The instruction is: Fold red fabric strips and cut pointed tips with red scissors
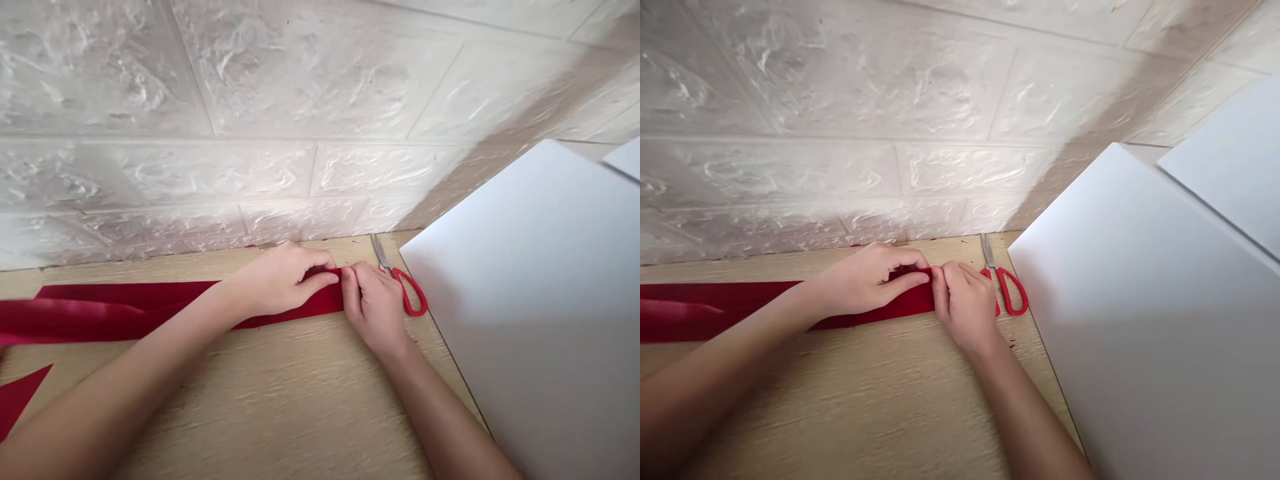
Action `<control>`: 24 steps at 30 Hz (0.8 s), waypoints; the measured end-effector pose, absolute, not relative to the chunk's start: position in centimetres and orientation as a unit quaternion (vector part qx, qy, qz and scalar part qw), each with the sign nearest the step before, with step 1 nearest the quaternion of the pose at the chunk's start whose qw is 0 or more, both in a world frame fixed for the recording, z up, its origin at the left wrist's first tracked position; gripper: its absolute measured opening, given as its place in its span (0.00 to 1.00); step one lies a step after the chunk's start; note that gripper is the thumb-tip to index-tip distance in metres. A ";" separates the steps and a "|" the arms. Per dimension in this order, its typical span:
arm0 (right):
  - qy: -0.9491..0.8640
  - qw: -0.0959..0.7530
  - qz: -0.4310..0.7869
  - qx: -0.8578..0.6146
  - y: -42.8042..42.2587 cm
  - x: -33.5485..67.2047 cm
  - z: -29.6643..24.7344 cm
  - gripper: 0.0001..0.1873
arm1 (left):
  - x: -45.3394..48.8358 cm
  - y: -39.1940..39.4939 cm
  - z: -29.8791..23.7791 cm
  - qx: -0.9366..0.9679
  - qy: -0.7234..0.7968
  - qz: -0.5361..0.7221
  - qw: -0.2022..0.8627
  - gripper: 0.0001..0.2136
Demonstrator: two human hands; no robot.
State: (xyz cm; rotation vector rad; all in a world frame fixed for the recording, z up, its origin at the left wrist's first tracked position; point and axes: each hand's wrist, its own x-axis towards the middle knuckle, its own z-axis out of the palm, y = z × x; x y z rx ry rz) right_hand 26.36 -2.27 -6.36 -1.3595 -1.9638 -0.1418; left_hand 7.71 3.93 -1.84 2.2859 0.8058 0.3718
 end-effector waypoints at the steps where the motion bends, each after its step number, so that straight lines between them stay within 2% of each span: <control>1: -0.756 0.370 -0.042 -0.538 -2.3 26.5 -6.4 0.19 | 7.9 4.0 -2.1 0.871 0.315 0.152 0.345 0.12; 7: -0.681 0.431 0.101 -0.584 -2.6 27.0 -6.4 0.21 | 8.2 4.4 -4.0 0.842 0.330 0.198 0.377 0.11; 10: -0.656 0.436 0.153 -0.597 -2.7 27.0 -6.2 0.21 | 8.4 4.5 -4.9 0.830 0.338 0.216 0.387 0.10; 16: -0.660 0.391 0.145 -0.625 -2.2 26.8 -6.0 0.11 | 8.6 4.3 -6.3 0.805 0.348 0.246 0.414 0.10; 24: -0.671 0.390 0.119 -0.619 -1.8 26.5 -6.3 0.09 | 8.6 4.5 -6.5 0.812 0.349 0.246 0.398 0.11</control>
